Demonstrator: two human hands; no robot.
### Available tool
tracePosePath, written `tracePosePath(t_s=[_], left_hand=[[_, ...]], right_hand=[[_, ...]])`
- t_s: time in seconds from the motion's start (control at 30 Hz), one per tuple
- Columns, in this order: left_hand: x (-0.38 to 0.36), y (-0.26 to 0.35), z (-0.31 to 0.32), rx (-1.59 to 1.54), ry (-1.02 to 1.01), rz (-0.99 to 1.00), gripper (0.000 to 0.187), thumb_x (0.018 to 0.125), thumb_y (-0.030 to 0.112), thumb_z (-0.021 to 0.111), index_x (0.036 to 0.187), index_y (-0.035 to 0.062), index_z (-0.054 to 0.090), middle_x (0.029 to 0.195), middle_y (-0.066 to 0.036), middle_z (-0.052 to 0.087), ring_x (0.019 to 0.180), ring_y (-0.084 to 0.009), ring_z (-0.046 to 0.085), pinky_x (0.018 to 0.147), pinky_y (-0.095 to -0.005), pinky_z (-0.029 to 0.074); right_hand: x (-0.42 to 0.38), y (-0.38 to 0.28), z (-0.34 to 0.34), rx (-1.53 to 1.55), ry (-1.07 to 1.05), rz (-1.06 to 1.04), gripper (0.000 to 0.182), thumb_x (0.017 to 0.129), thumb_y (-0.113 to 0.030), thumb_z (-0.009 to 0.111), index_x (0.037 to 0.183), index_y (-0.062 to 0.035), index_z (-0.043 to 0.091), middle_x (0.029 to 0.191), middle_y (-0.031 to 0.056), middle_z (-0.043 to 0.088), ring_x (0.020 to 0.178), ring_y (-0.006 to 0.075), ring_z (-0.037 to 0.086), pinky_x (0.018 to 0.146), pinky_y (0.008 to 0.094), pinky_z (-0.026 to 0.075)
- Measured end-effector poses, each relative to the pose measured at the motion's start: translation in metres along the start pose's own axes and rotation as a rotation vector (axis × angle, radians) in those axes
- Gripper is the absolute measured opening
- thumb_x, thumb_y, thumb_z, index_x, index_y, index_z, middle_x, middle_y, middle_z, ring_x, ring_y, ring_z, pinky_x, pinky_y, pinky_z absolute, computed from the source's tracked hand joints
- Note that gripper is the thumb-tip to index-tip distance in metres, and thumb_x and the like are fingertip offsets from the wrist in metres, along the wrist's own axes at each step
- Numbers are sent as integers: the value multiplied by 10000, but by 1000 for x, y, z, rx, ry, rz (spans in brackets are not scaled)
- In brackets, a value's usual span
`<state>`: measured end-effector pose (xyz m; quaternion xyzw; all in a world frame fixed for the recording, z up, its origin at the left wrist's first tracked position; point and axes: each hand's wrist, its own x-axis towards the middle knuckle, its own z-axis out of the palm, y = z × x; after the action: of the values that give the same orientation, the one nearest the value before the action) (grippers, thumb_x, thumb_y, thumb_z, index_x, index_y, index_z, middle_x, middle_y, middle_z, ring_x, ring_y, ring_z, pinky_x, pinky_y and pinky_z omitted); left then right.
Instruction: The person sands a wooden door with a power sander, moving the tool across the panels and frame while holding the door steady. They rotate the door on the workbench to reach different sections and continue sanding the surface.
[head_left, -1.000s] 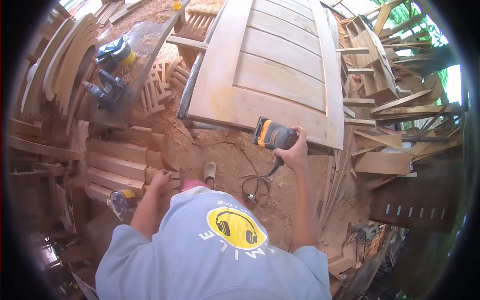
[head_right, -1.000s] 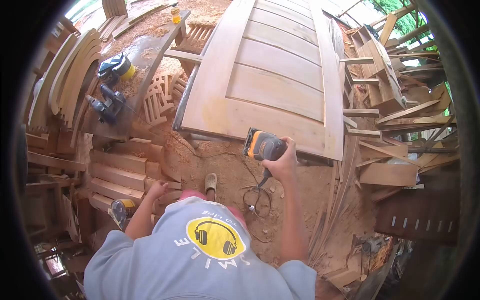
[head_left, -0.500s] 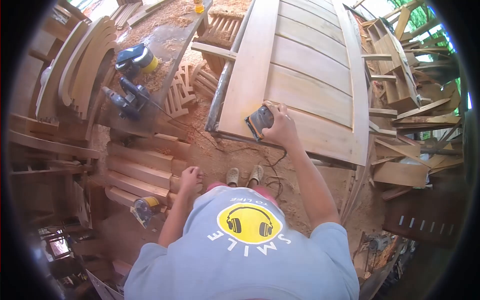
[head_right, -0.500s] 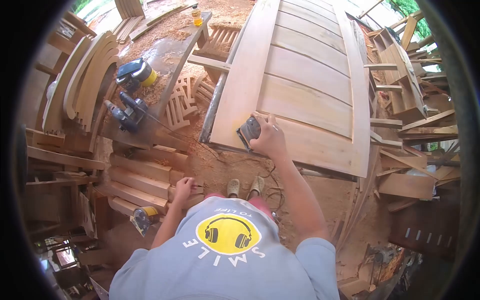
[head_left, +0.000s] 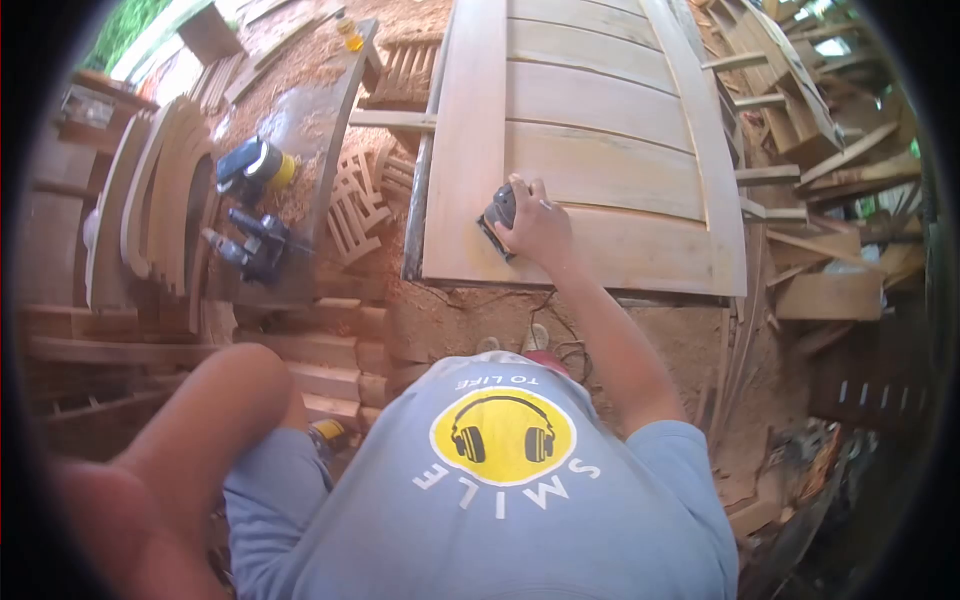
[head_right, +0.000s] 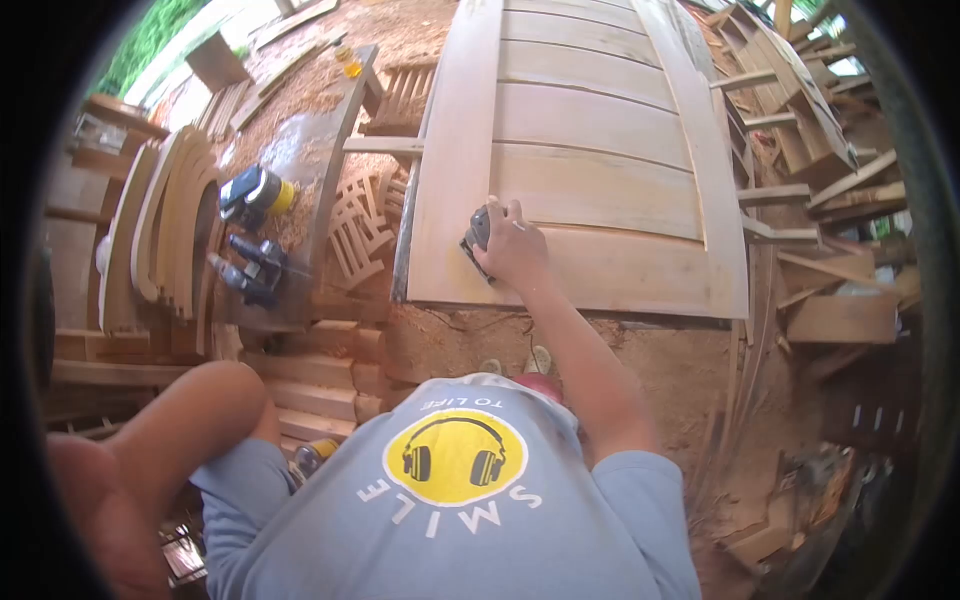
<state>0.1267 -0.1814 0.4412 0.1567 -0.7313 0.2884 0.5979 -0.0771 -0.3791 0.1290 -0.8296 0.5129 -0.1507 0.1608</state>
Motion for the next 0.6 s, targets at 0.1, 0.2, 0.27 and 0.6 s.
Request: tracePosePath(t_s=[0.1,0.2,0.27,0.6], left_hand=[[0,-1,13,-67,3,-3,314,1050,303,547,1070,29,700,991,-102,723,895,-217,663,838,-334,515],[3,-6,25,-130,19,-20,326,1039,317,562,1078,27,705,998,-106,727,914,-222,669,858,-340,514],[6,-4,30,-141,51,-3,334,1032,327,571,1083,26,708,1002,-109,729,927,-226,673,872,-344,514],[-71,-39,93,-208,-67,-622,386,996,375,618,1109,20,722,1025,-123,741,993,-245,693,940,-364,512]], right_hand=[[-10,10,-1,-31,16,-17,660,804,-318,776,1376,-97,532,1224,243,570,929,393,723,803,457,601],[-14,1,-11,-16,11,-19,638,801,-309,779,1339,-63,541,1214,244,566,895,392,724,784,454,606],[-6,1,-4,13,-20,-27,644,795,-311,786,1337,-68,538,1214,245,567,902,395,723,780,451,607],[8,-18,7,26,-104,-231,626,769,-319,794,1304,-75,580,1144,191,626,979,351,714,856,435,580]])
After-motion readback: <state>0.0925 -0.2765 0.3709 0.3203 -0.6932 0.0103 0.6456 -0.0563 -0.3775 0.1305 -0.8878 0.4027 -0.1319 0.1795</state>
